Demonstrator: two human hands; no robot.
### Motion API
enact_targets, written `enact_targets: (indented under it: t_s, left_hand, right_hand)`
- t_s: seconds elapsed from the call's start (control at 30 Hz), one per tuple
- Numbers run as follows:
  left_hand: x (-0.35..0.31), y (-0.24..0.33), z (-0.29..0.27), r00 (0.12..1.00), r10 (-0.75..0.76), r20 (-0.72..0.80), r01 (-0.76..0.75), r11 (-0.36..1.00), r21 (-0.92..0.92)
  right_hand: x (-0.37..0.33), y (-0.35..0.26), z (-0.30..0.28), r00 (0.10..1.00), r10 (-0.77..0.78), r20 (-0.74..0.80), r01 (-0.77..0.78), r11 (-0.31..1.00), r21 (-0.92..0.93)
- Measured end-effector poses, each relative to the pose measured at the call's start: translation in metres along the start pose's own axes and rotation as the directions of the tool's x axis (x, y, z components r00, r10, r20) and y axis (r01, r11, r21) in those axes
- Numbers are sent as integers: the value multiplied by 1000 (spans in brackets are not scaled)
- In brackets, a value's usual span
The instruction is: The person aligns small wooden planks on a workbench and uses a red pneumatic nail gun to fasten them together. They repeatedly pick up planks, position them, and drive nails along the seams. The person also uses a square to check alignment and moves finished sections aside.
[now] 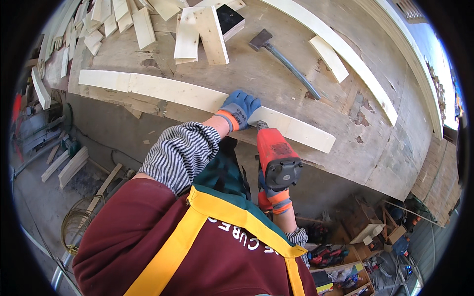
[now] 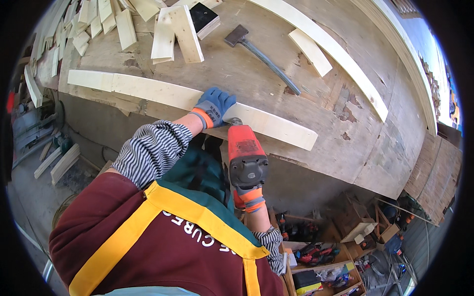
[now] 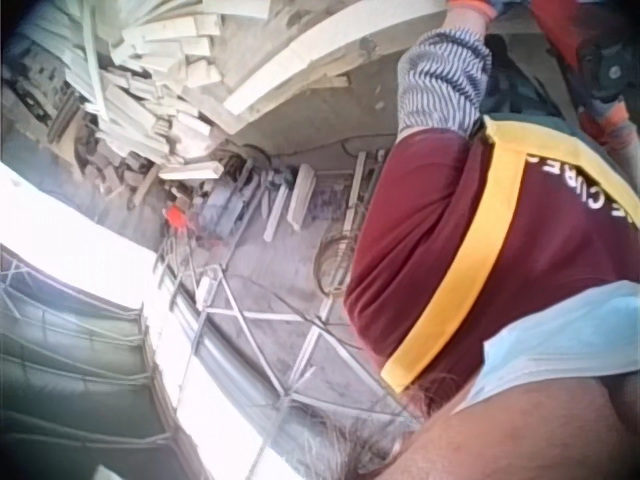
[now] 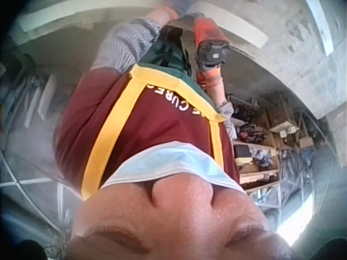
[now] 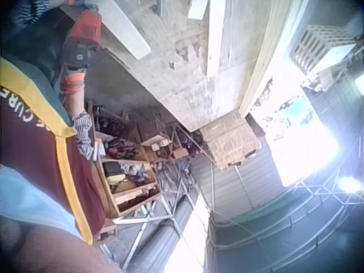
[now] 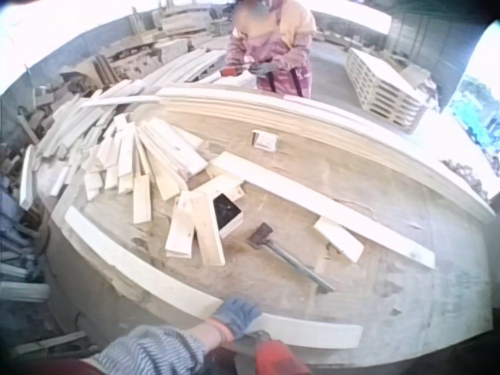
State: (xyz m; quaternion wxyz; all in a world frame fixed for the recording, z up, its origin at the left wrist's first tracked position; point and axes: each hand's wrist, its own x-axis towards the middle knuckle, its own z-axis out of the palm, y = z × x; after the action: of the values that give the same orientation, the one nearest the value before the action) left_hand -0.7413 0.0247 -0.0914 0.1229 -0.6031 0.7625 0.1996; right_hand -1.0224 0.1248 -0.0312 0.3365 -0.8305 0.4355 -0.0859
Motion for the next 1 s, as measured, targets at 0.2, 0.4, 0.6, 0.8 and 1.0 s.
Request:
enact_targets:
  t_s: [0.2, 0.4, 0.6, 0.8, 1.0]
  left_hand:
    - [-3, -1, -6, 999, -14, 39, 15, 1000, -25]
    - [-65, -54, -25, 994, -52, -96, 52, 999, -7]
    - [-85, -137, -3, 994, -86, 70, 82, 995, 51]
    - [-82, -137, 20, 994, -73, -75, 68, 996, -64]
    - [-83, -141, 15, 999, -47, -18, 45, 996, -79]
  right_hand:
    - [11, -14, -14, 994, 89, 64, -89, 996, 5]
    - [-19, -11, -3, 952, 279, 126, -300, 933, 197]
    - [-25, -46, 15, 789, 513, 338, -608, 573, 550]
    - [-5, -73, 47, 888, 428, 169, -456, 769, 447]
    - [13, -81, 55, 904, 405, 139, -424, 804, 416]
